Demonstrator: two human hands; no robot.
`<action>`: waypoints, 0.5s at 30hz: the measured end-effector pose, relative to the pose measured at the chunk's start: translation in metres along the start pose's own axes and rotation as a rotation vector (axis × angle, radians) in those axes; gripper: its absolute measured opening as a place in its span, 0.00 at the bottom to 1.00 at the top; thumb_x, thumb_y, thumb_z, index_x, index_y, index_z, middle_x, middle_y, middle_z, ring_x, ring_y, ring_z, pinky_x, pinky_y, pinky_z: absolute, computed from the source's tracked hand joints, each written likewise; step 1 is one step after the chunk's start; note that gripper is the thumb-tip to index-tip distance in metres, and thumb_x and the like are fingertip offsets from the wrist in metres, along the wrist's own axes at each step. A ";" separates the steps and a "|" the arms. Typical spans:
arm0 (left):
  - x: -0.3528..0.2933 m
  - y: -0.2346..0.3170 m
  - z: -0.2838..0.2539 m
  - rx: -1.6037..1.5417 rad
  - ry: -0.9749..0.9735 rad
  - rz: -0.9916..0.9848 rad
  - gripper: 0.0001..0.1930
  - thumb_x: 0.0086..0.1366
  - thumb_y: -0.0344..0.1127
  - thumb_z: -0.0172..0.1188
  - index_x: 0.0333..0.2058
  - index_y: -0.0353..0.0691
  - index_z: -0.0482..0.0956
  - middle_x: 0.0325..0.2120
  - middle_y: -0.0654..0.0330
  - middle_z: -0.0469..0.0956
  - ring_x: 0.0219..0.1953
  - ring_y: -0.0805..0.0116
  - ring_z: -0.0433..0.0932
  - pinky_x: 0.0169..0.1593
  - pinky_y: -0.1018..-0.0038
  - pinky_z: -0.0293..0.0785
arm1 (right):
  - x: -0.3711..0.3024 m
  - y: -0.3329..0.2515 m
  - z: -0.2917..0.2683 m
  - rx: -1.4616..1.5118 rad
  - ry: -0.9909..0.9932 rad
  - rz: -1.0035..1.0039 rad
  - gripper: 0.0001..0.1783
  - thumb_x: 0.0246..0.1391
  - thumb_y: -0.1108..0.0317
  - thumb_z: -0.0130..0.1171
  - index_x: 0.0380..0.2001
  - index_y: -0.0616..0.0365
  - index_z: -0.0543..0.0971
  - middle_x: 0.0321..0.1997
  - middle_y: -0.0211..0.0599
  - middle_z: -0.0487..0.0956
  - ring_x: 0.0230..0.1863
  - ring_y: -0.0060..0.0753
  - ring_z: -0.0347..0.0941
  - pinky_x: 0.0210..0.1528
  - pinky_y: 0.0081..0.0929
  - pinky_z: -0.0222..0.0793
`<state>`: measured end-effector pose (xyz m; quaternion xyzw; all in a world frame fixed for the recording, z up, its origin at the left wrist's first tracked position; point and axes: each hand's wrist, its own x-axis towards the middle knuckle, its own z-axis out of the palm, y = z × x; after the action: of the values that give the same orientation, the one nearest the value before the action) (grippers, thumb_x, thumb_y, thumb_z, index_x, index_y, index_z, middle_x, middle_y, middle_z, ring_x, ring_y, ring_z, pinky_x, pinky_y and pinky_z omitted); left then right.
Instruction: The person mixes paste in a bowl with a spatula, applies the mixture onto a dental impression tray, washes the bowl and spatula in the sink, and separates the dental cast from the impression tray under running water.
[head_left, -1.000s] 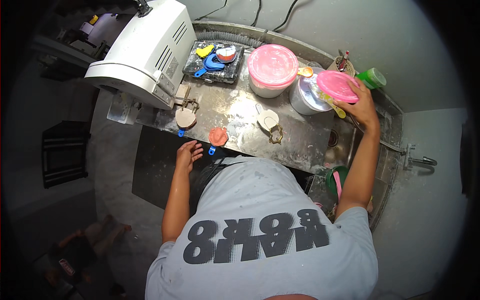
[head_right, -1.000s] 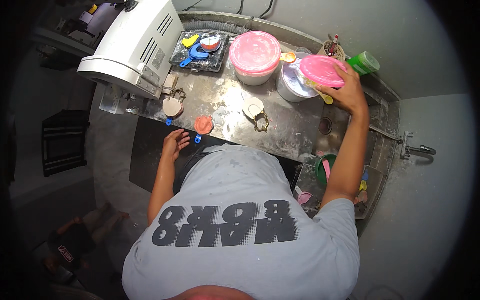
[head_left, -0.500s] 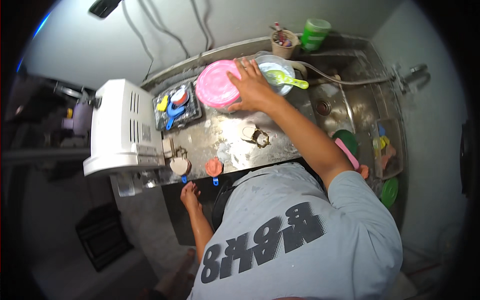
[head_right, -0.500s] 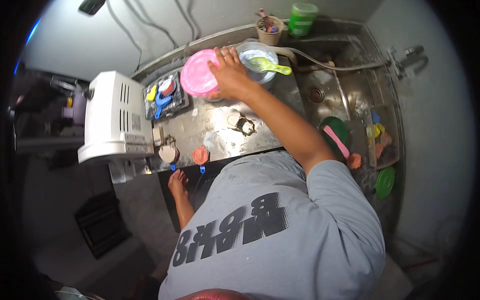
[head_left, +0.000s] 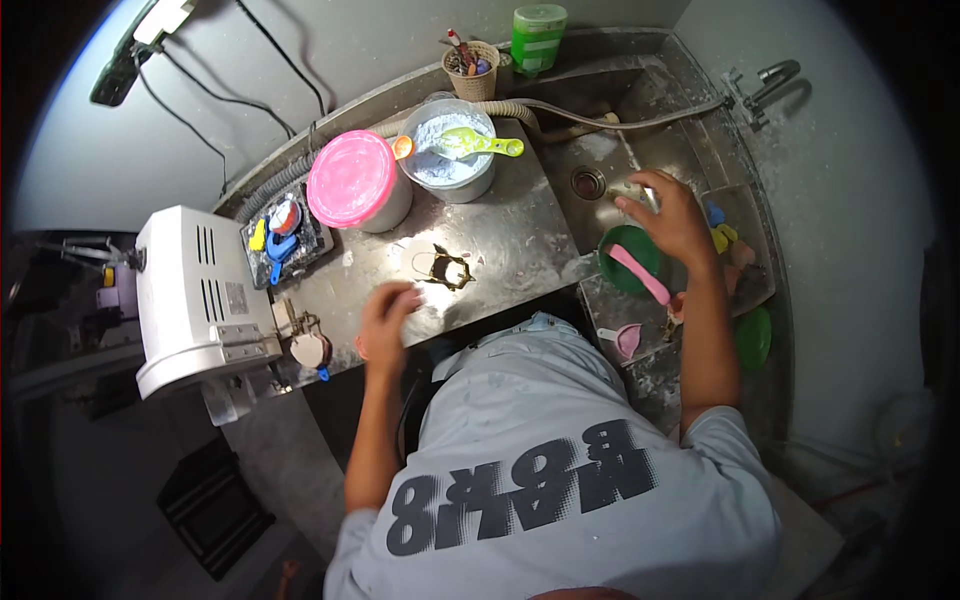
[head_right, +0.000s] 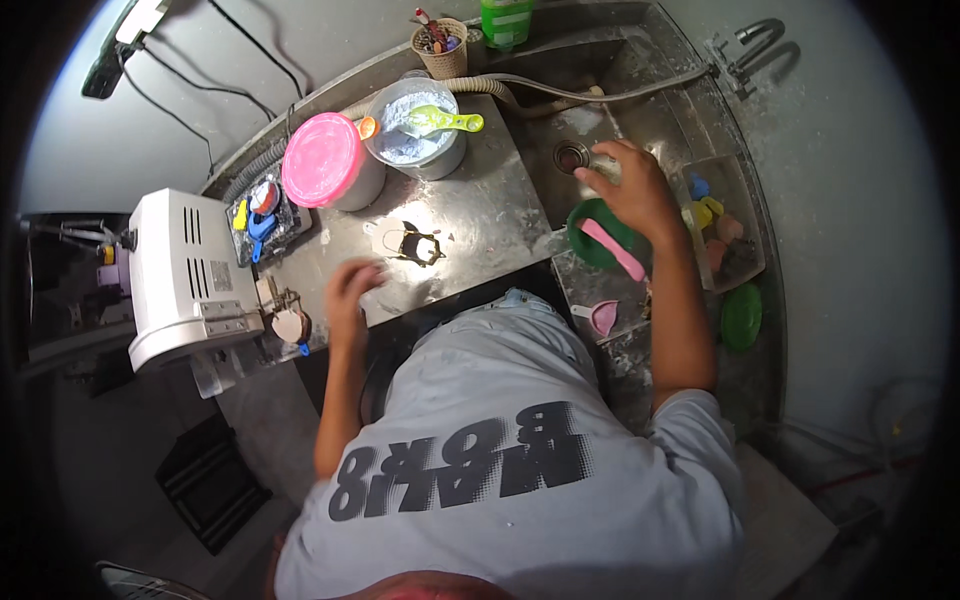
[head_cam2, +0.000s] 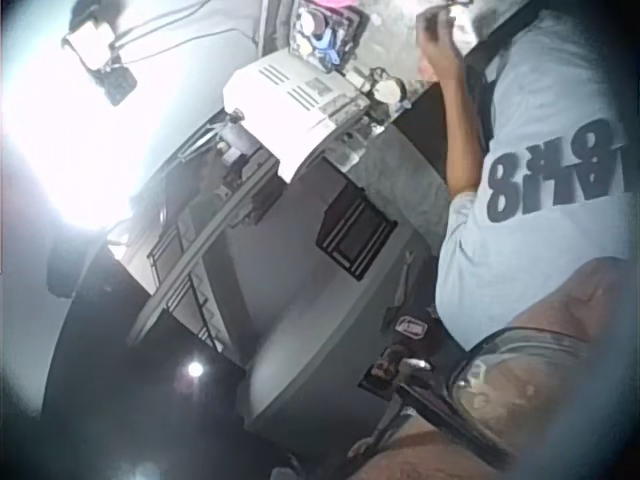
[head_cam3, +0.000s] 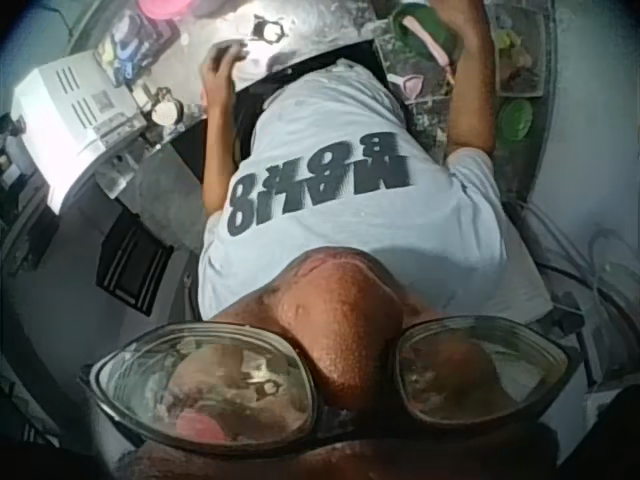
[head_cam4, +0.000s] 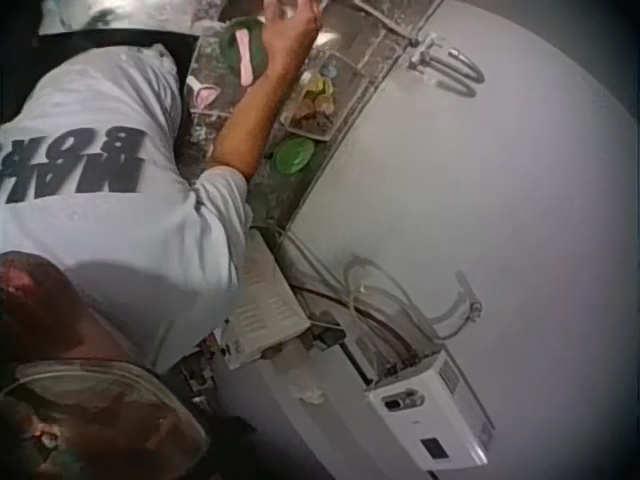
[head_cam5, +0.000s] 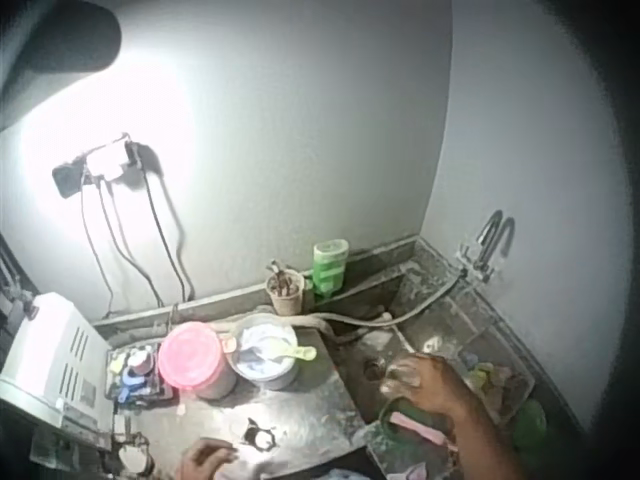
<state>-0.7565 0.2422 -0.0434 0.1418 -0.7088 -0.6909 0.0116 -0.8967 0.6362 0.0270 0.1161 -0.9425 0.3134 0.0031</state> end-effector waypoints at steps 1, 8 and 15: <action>0.012 -0.005 0.032 0.103 -0.212 -0.012 0.12 0.65 0.37 0.58 0.40 0.34 0.78 0.35 0.58 0.79 0.40 0.69 0.78 0.45 0.73 0.73 | 0.006 -0.006 0.004 0.032 0.002 -0.064 0.25 0.49 0.57 0.68 0.43 0.66 0.78 0.46 0.51 0.79 0.50 0.51 0.75 0.53 0.36 0.69; 0.047 -0.046 0.242 0.159 -0.800 -0.491 0.44 0.52 0.52 0.71 0.61 0.34 0.62 0.47 0.45 0.75 0.47 0.57 0.77 0.43 0.67 0.77 | 0.116 -0.064 0.068 0.010 -0.059 -0.405 0.23 0.51 0.58 0.65 0.43 0.66 0.78 0.45 0.50 0.79 0.50 0.51 0.74 0.52 0.38 0.69; 0.059 -0.084 0.243 -0.256 -0.620 -0.517 0.30 0.56 0.25 0.58 0.60 0.37 0.65 0.44 0.49 0.77 0.37 0.57 0.80 0.33 0.63 0.81 | 0.155 -0.102 0.122 -0.444 -0.252 -0.321 0.17 0.46 0.66 0.66 0.39 0.63 0.81 0.44 0.56 0.80 0.48 0.54 0.76 0.51 0.43 0.72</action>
<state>-0.8497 0.4663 -0.1473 0.0977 -0.5282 -0.7636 -0.3585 -1.0169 0.4514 0.0012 0.2983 -0.9505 0.0783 -0.0390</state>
